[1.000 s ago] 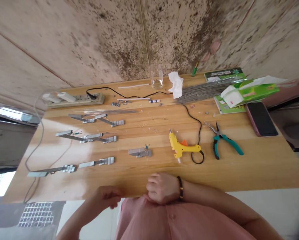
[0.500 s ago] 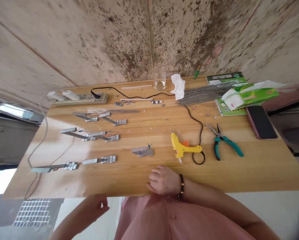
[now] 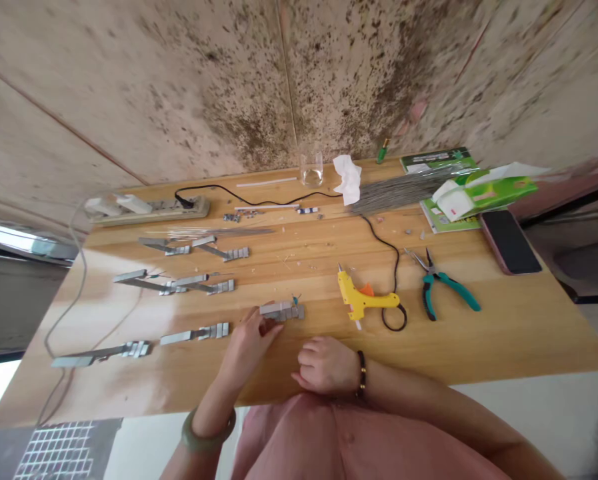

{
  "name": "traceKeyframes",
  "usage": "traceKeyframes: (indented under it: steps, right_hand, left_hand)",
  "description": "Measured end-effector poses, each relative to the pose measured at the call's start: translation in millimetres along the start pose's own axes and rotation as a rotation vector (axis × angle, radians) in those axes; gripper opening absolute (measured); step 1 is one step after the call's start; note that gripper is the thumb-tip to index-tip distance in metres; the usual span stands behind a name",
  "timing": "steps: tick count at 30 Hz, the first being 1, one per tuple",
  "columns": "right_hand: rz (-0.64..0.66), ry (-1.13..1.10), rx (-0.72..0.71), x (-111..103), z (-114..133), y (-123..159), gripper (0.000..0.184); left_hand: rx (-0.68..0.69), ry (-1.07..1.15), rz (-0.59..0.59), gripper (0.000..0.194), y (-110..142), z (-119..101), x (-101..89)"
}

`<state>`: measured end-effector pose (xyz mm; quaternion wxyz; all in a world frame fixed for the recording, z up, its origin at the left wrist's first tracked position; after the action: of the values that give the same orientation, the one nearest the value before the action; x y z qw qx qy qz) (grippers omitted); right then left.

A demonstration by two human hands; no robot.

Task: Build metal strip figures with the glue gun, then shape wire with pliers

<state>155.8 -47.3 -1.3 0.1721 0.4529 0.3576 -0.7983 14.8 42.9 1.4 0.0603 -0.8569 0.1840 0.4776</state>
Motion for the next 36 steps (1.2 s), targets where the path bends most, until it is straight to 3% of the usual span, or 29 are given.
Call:
traceKeyframes:
  steps: [5, 11, 27, 33, 36]
  right_hand:
    - [-0.005, -0.008, -0.005, -1, 1, 0, 0.033]
    - [-0.008, -0.006, -0.02, -2, 1, 0, 0.034]
    - [0.004, -0.001, -0.019, -1, 2, 0, 0.033]
    - [-0.038, -0.001, -0.022, -5, 4, 0, 0.032]
    - [-0.051, -0.005, -0.019, -6, 4, 0, 0.031]
  left_hand:
    - [0.061, -0.019, 0.088, 0.017, -11, -3, 1.0]
    - [0.076, -0.019, 0.084, 0.011, -12, -4, 0.4]
    - [-0.004, 0.028, 0.106, 0.02, 13, -3, 10.6]
    - [0.002, -0.002, 0.042, 0.017, 23, -3, 12.9]
    - [-0.014, -0.017, 0.086, 0.017, 25, 0, 16.4]
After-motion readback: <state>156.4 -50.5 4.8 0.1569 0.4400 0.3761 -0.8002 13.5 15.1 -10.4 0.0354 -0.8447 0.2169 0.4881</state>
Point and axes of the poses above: each hand's wrist, its own y-axis away from the middle knuckle, its own x-axis out of the palm, z = x × y, the point moved 5 cm from there along -y, towards the middle knuckle, and after that the axes turned 6 degrees about x, right-handed, at the moved point
